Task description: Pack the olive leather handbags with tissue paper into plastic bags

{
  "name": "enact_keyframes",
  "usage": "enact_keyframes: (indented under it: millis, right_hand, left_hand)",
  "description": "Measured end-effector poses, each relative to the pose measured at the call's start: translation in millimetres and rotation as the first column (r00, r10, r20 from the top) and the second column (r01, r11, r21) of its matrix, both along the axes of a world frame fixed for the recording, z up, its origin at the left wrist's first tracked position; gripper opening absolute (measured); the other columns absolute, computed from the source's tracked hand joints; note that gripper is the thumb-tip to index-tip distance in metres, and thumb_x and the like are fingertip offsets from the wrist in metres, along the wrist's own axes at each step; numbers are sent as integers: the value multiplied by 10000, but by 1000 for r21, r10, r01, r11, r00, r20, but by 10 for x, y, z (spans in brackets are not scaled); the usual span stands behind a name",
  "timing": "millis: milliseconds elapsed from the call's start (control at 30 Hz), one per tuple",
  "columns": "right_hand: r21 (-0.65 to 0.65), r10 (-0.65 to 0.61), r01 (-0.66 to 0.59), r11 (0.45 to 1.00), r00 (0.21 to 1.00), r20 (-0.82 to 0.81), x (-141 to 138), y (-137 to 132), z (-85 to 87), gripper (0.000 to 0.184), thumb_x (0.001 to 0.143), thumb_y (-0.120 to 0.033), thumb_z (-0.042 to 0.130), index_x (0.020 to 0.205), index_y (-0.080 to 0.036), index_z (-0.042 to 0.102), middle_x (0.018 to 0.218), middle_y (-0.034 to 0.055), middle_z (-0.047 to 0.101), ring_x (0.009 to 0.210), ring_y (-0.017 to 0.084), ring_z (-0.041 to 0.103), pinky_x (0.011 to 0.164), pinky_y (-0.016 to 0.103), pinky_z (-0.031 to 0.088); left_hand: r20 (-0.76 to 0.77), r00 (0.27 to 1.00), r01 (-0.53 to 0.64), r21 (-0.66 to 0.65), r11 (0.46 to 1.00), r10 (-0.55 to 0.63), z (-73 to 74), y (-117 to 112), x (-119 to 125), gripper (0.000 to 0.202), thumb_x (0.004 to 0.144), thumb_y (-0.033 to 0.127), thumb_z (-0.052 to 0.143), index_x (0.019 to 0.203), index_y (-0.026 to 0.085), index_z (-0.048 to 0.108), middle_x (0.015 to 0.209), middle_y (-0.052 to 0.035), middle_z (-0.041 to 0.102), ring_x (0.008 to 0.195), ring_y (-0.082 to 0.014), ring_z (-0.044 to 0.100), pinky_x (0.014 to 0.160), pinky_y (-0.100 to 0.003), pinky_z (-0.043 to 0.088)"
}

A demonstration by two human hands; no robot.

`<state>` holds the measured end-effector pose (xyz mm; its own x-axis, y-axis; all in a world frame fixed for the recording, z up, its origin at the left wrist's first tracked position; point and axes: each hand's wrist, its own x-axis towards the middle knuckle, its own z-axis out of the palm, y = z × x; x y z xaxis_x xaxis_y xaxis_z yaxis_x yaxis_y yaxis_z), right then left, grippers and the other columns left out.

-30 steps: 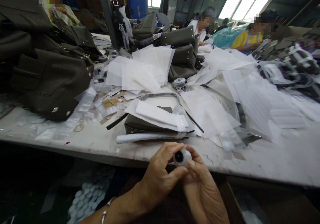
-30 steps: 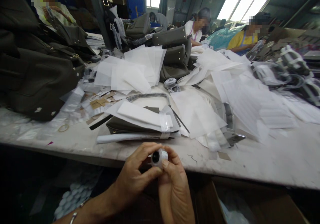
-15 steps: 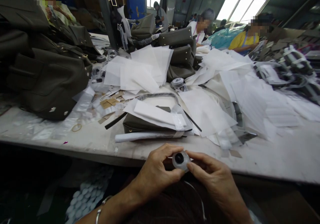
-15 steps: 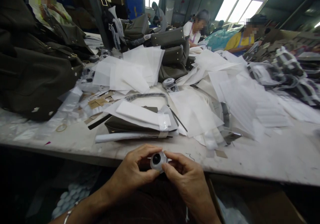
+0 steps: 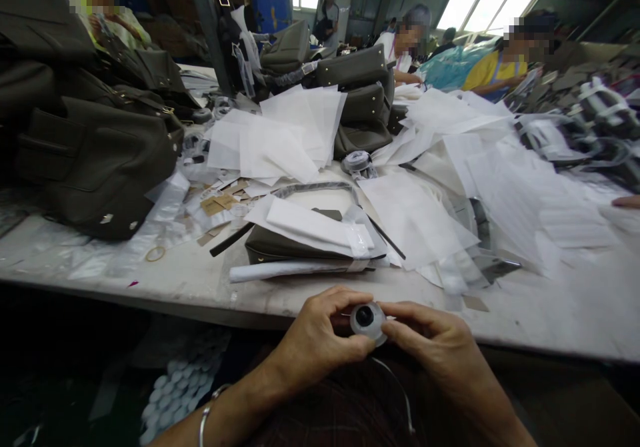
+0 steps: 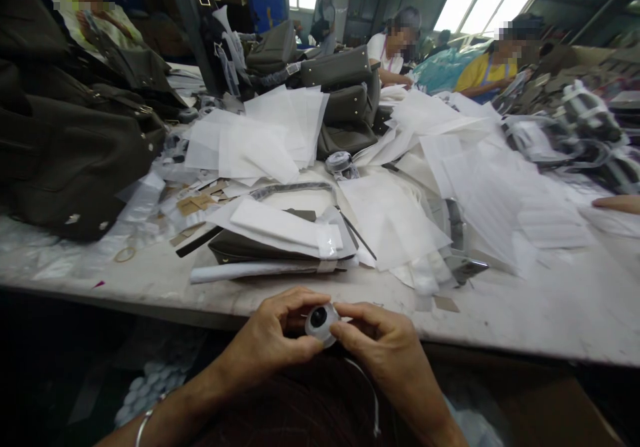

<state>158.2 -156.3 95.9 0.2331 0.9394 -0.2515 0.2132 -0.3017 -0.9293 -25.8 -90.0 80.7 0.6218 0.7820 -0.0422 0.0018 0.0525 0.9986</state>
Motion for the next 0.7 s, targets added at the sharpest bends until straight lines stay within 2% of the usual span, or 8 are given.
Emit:
enact_keyframes:
  millis: [133,333,433,567,700]
  right_hand:
    - [12,29,-30,999,996,86,11,-10,3,252,723,-402,773,904,-232,813,855,58,785,764,250,732,646,282,594]
    - [82,83,-97,992,983,163,-20,19,10,200,789,-356,722,932,-248,811,849,42,779,782,233,726,658,265,577]
    - [115,72,-98,989,975,211,-51,34,20,181,802,-353,706,897,-244,814,822,35,775,743,217,716,631,246,559]
    - [93,18,-41,995,972,236,-62,40,32,231,821,-400,673,770,-216,801,723,30,757,664,197,698,588,222,541]
    - [104,16,-44,994,967,252,17,-6,77,262,847,-439,655,851,-226,806,796,37,777,724,209,729,641,226,581]
  left_hand:
    - [11,1000,7,-22,1000,-7,4,0,22,417,666,86,705,1074,168,726,1021,-57,695,918,-205,696,822,-275,576]
    - [27,1000,-3,-79,997,5,-51,1,13,429,652,81,715,1075,153,725,1025,-66,695,923,-217,696,815,-286,579]
    - [57,998,0,-168,986,10,-108,-2,6,439,647,114,751,1083,144,716,1049,-70,695,916,-216,698,824,-294,574]
    - [105,994,65,-369,927,-28,-140,-7,13,496,627,175,790,1110,128,687,977,-62,727,885,-213,705,815,-294,562]
    - [116,992,85,-404,911,-41,-96,-1,45,510,647,198,780,1140,119,676,980,-73,738,895,-209,700,811,-280,546]
